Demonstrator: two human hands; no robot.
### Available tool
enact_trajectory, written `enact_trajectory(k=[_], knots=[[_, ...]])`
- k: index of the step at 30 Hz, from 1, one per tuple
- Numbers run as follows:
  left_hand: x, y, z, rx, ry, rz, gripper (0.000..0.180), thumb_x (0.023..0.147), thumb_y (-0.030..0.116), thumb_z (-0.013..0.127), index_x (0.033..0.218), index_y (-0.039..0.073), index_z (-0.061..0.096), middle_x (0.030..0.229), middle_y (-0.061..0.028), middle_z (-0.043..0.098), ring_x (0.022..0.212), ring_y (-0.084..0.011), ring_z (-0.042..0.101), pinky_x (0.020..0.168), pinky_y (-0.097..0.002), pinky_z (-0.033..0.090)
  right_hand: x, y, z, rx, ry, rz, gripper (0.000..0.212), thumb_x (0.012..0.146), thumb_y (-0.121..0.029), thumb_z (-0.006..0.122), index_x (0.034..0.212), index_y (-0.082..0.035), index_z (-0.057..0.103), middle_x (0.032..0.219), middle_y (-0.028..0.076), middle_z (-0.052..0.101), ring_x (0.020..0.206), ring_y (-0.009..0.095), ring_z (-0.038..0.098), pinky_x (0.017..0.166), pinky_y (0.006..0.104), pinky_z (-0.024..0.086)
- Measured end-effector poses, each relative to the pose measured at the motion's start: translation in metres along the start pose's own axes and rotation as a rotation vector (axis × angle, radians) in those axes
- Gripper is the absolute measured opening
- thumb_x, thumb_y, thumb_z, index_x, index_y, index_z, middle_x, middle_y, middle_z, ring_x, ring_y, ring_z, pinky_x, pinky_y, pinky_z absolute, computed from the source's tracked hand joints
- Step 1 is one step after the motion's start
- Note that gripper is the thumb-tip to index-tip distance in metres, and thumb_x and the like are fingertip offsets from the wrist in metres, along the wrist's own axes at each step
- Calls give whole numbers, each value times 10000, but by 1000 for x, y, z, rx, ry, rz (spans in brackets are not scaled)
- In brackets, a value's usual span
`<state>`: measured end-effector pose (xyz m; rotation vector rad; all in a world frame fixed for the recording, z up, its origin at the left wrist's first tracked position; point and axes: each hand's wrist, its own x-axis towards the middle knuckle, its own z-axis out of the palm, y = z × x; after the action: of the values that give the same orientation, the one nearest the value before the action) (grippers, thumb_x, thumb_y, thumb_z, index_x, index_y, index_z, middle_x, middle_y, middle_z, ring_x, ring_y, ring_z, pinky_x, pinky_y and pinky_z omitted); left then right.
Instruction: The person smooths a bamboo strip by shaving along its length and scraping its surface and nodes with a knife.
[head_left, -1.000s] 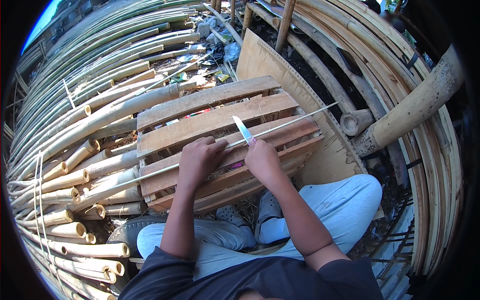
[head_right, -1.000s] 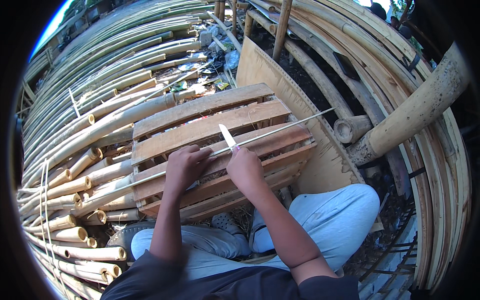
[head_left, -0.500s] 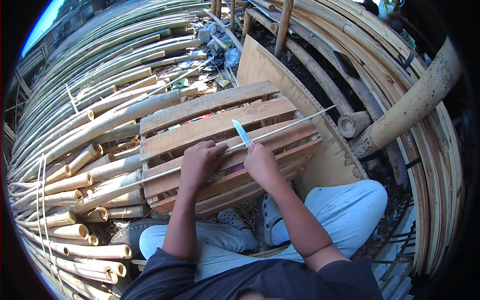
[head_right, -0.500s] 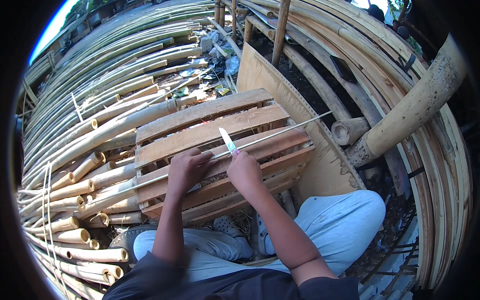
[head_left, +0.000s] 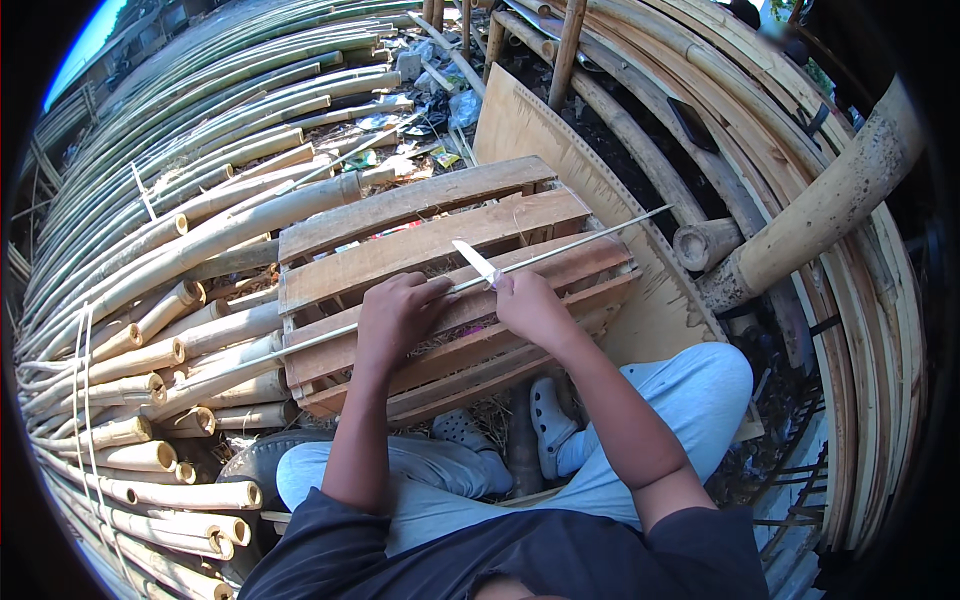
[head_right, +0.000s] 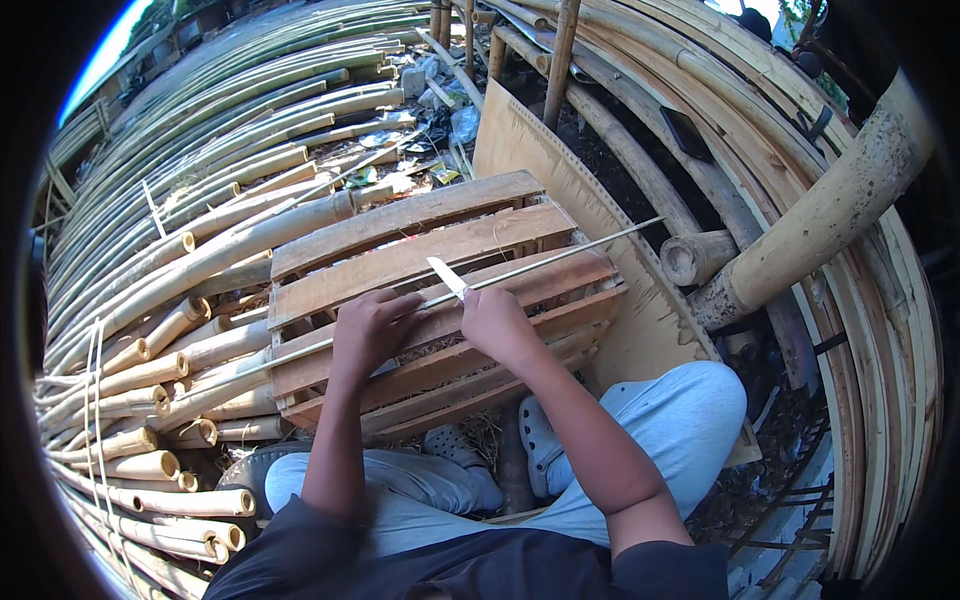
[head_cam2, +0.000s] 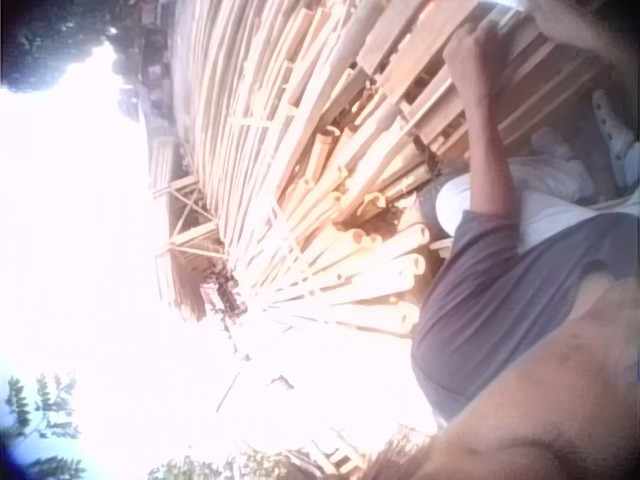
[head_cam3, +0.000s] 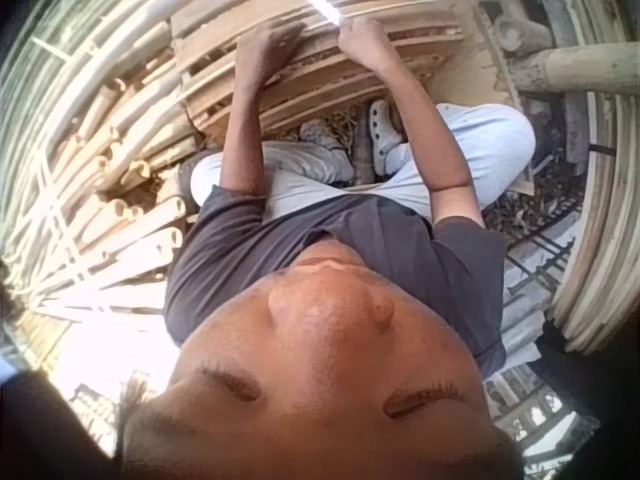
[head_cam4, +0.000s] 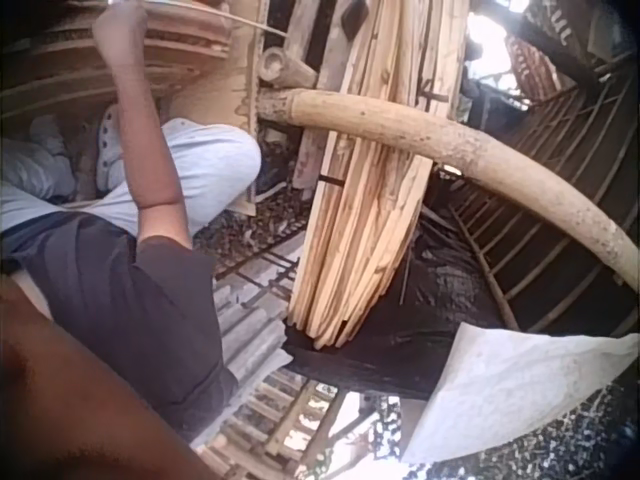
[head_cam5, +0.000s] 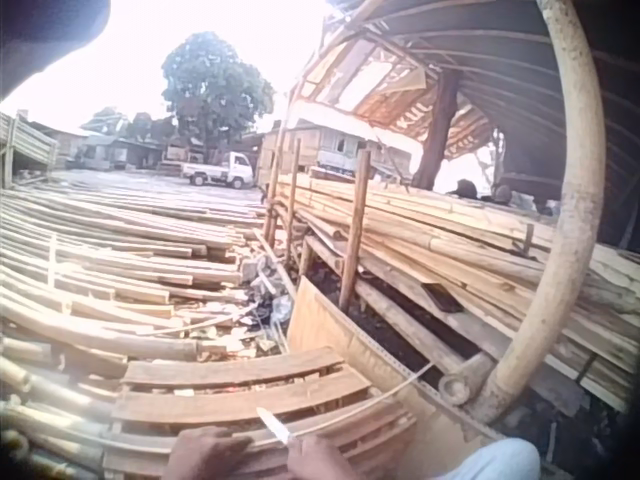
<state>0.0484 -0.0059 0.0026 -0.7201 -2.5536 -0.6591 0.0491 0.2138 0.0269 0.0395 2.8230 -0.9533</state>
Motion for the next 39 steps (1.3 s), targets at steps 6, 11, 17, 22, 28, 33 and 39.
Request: enact_trajectory(k=[6,11,17,22,28,33,39], knots=[[-3,-2,3,13,25,13,294,886,341,757,1118,159,760,837,-43,704,794,-244,697,675,-388,559,-8,14,-50,63,23,-129,477,907,-360,774,1115,51,652,1021,237,715,940,370,715,832,459,554],[3,15,10,29,60,62,268,830,272,810,1067,151,774,761,-47,664,725,-256,676,628,-393,543,-3,40,-78,-65,117,-280,331,878,-241,772,1133,-49,687,940,229,727,921,415,703,822,493,553],[11,30,14,-33,31,14,232,852,301,803,1021,150,755,827,-44,700,750,-256,697,639,-379,551,9,66,-72,-198,108,-358,163,896,-181,688,1038,-114,732,866,209,715,861,416,695,760,529,538],[30,35,-17,-153,-110,-260,234,845,262,830,981,83,764,844,-130,714,779,-314,704,694,-394,560,28,70,-75,-203,184,-465,131,886,-122,629,979,-117,721,791,191,696,799,415,689,699,536,516],[19,14,-26,69,-298,-234,238,855,261,804,993,72,761,951,-126,714,846,-337,698,759,-428,548,34,78,-94,-213,221,-384,115,904,-162,649,979,-114,722,800,191,696,808,411,688,707,530,511],[8,16,4,43,89,-112,151,879,216,766,996,121,769,892,-76,708,839,-282,691,703,-412,548,46,89,-102,-180,278,-304,121,906,-193,701,975,-100,737,806,196,700,817,412,690,730,510,521],[15,15,0,40,26,-91,140,855,196,798,920,85,743,834,-59,701,806,-269,682,692,-389,545,54,90,-108,-134,289,-239,165,885,-220,752,993,-95,757,857,202,722,856,412,700,767,496,544]])
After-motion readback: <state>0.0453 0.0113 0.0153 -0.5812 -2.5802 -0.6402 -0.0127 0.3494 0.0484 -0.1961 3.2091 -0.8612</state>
